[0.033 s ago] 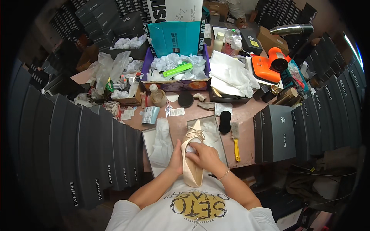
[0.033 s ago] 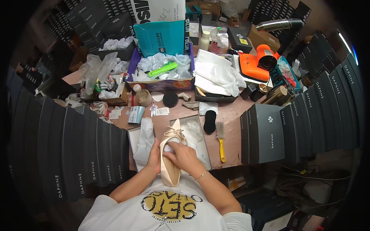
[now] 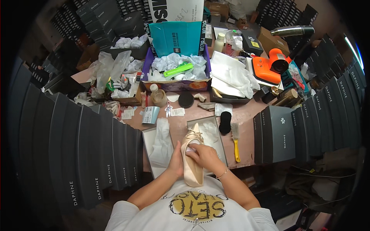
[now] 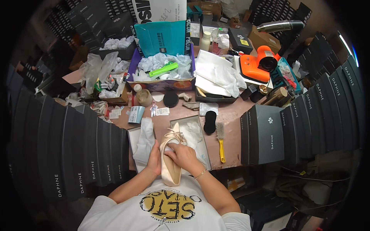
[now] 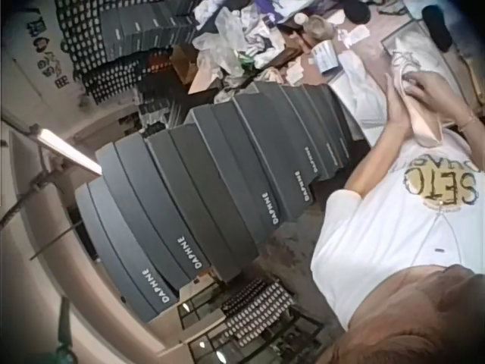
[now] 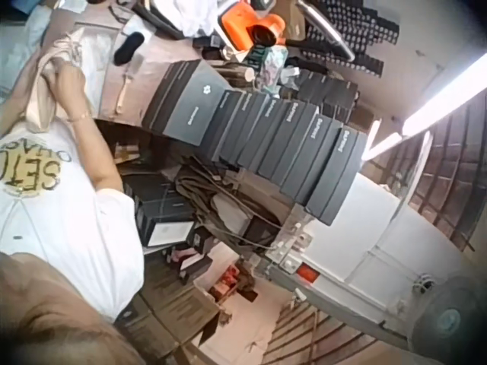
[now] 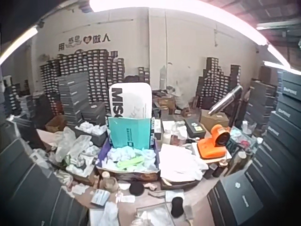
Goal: Labeling a shoe box, inspecting a pair of high-heeled shoes, brushing them, and packing them into the box.
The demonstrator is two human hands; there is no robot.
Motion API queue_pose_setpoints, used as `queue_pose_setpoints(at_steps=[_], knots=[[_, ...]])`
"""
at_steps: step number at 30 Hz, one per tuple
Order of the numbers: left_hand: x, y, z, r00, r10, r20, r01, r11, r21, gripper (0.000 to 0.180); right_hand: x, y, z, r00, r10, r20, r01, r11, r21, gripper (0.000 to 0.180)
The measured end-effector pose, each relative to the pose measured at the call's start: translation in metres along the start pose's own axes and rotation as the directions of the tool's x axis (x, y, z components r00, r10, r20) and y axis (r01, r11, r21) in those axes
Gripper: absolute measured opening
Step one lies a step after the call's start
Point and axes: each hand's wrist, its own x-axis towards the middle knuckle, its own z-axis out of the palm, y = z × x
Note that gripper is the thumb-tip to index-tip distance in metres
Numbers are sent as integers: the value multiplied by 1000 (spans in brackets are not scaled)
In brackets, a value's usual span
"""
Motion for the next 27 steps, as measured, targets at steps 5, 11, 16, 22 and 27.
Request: queue_pose_setpoints(at_steps=[5, 11, 16, 22, 27], knots=[[-3, -19, -38, 999, -3, -49, 0, 998, -64, 60, -32, 11, -1, 993, -115, 5, 102, 898, 428, 24], [-2, -17, -32, 999, -17, -35, 14, 995, -95, 56, -15, -11, -8, 993, -80, 84, 59, 972, 228, 26], [-2, -1, -49, 996, 8, -84, -26, 978, -208, 55, 1, 23, -11, 986, 126, -108, -99, 969, 227, 30], [-5, -13, -40, 971, 151, -184, -175, 978, -118, 53, 20, -1, 28, 987, -159, -7, 155, 971, -179, 20], [-13, -20, -42, 965, 196, -176, -212, 974, -81, 52, 37, 16, 81, 956, -280, 89, 293, 902, -317, 18]])
